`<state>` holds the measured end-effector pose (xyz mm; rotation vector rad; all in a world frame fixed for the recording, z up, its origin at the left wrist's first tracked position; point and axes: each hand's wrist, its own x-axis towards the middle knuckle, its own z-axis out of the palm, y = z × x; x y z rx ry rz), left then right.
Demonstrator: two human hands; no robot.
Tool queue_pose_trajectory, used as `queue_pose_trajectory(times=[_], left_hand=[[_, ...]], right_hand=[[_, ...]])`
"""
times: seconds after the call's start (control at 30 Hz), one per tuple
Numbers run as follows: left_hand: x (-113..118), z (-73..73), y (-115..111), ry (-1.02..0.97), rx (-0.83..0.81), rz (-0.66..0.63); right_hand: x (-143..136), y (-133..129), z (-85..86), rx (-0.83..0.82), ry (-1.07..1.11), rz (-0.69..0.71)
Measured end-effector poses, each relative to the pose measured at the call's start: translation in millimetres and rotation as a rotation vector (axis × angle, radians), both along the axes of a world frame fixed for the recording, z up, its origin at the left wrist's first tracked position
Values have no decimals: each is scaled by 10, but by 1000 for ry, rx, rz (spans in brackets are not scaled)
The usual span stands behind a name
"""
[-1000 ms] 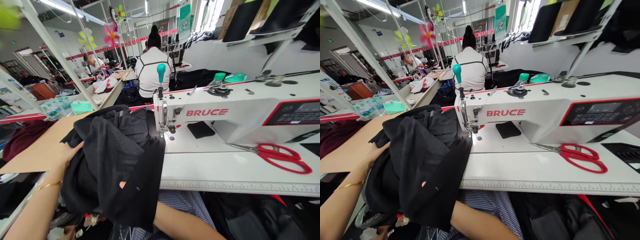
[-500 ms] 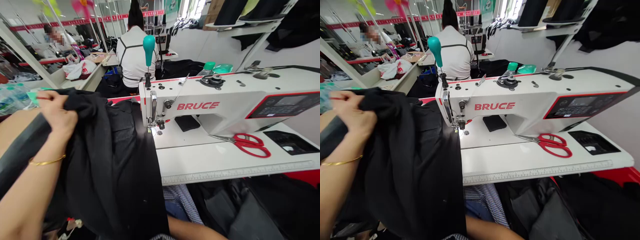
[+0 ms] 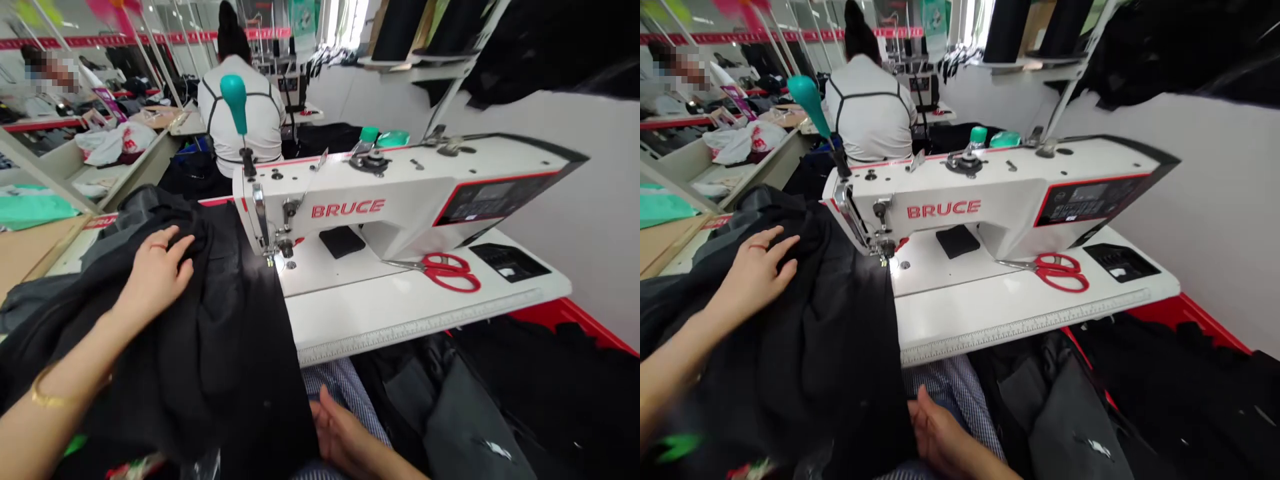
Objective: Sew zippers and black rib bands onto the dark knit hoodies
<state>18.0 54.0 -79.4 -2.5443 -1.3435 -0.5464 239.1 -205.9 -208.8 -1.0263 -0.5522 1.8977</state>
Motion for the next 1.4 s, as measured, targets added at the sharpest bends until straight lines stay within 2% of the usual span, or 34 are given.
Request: queue_pose_trajectory(times=[0.07, 0.17, 0.23, 0.3, 0.37, 0.43, 0.53, 0.57, 0.63, 0.67, 0.73, 0.77, 0.83, 0.87, 0.9, 0.97, 1.03, 1.13, 1.2, 1.27, 1.33, 1.4], left_hand=[[104, -147, -817, -133, -46, -115], [275, -614, -2003, -247, -254, -225], [337, -989, -2559, -299, -366, -170], [323, -1295, -2863, -415, -386, -56], [234, -1458, -2956, -586, -452, 104], [91, -1488, -2914, -756, -730, 172], [-130, -1410, -2764, -988, -1374, 55], [-183, -1372, -2721, -1051, -1517, 32], [-252, -1265, -2679, -1148, -1624, 77], [-273, -1189, -2688, -1165, -1599, 137], [-303, -982, -2777, -1116, -1393, 295], [-315, -861, -2854, -1034, -1214, 395], [-321, -634, -3050, -756, -747, 547], [-307, -552, -3153, -599, -537, 545], [-278, -502, -3248, -461, -389, 479], [-185, -502, -3391, -278, -258, 256], [-85, -599, -3454, -192, -255, 66], [-36, -763, -3430, -139, -270, 15], [-99, -822, -3367, -147, -323, 58], [-211, -843, -3283, -227, -408, 168], [-314, -839, -3202, -398, -548, 282], [-362, -808, -3149, -673, -712, 360]], right_hand=[[-40, -66, -2, 2, 21, 88], [-227, -138, -77, 45, -13, 146], [-358, -180, -114, 103, -39, 157], [-440, -215, -109, 167, -84, 158], [-471, -241, -68, 216, -135, 148], [-475, -259, -9, 226, -152, 139], [-482, -284, 69, 202, -99, 151], [-490, -293, 86, 194, -79, 154], [-517, -315, 106, 184, -60, 144], [-536, -329, 110, 183, -65, 130], [-587, -364, 109, 199, -92, 103], [-619, -387, 107, 216, -109, 106], [-693, -440, 103, 259, -174, 143], [-731, -469, 101, 289, -226, 173], [-766, -498, 99, 327, -288, 203], [-818, -550, 94, 426, -416, 248], [-839, -588, 87, 532, -496, 283], [-827, -629, 77, 617, -550, 307], [-806, -650, 78, 593, -566, 285], [-786, -666, 90, 532, -545, 217], [-774, -675, 111, 480, -491, 140], [-774, -677, 131, 448, -438, 110]])
